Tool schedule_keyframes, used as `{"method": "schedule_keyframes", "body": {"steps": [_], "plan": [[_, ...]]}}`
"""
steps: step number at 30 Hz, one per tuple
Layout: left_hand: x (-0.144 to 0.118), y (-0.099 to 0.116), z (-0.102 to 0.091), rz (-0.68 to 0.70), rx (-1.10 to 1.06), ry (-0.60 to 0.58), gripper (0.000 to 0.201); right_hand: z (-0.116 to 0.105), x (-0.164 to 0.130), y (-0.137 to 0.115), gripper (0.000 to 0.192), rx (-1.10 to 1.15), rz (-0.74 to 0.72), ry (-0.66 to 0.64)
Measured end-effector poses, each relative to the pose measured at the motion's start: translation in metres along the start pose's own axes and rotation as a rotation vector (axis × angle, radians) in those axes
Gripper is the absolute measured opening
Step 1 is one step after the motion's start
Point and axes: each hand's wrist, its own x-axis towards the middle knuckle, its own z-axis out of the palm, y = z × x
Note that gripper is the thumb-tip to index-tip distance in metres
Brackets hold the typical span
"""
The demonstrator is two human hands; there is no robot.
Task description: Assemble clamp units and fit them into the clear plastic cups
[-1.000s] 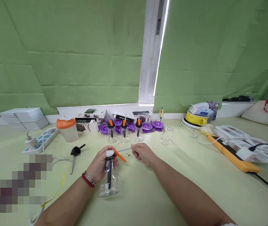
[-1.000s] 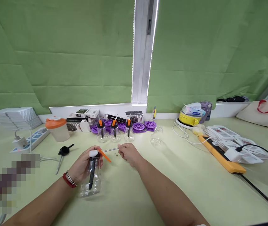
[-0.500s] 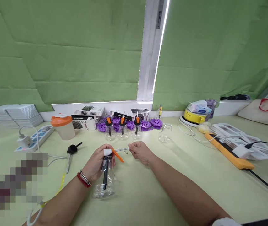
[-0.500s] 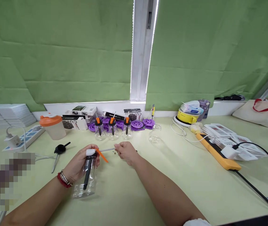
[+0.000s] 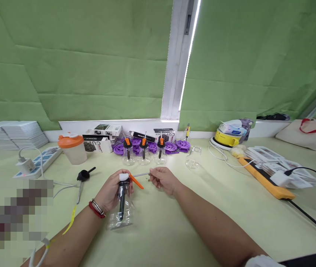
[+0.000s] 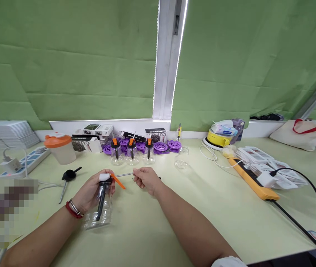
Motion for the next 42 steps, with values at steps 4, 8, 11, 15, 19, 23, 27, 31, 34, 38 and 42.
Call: {"method": "schedule_keyframes", "body": {"steps": [4, 8, 11, 15, 19, 23, 27, 31, 34, 38, 42], "plan": [[0.001, 0.001, -0.002, -0.014, -0.007, -0.009, 0.015, 0.001, 0.0, 0.0, 0.037, -0.017, -0.015, 0.014], [0.0, 0.002, -0.001, -0.008, -0.008, -0.005, 0.015, 0.001, -0.001, -0.001, 0.038, 0.017, -0.004, 0.004], [0.0, 0.002, -0.001, -0.024, -0.022, 0.006, 0.013, 0.0, -0.001, 0.0, 0.039, -0.015, 0.03, 0.027], [0.001, 0.002, -0.002, -0.032, -0.058, 0.0, 0.013, 0.0, 0.001, 0.002, 0.03, 0.014, -0.097, 0.015], [0.001, 0.005, -0.003, -0.046, -0.102, -0.006, 0.013, 0.0, 0.002, 0.001, 0.027, -0.045, -0.177, 0.045], [-0.001, 0.009, -0.002, -0.091, -0.169, 0.018, 0.01, 0.001, 0.001, 0.0, 0.023, -0.068, -0.259, 0.048], [-0.002, 0.009, 0.001, -0.094, -0.18, 0.019, 0.008, 0.001, 0.0, 0.0, 0.023, -0.004, -0.247, 0.03], [-0.001, 0.007, -0.001, -0.113, -0.171, 0.007, 0.008, 0.002, 0.001, 0.0, 0.019, -0.022, -0.272, 0.045], [0.002, 0.006, -0.006, -0.144, -0.204, 0.02, 0.009, 0.001, 0.002, 0.001, 0.015, -0.055, -0.325, 0.065], [0.005, 0.009, -0.009, -0.123, -0.238, 0.087, 0.01, -0.004, 0.003, 0.003, 0.007, -0.377, -0.34, 0.11], [0.004, 0.014, -0.009, -0.058, -0.233, 0.162, 0.009, -0.002, 0.001, 0.006, 0.011, -1.063, -0.409, 0.018]]}}
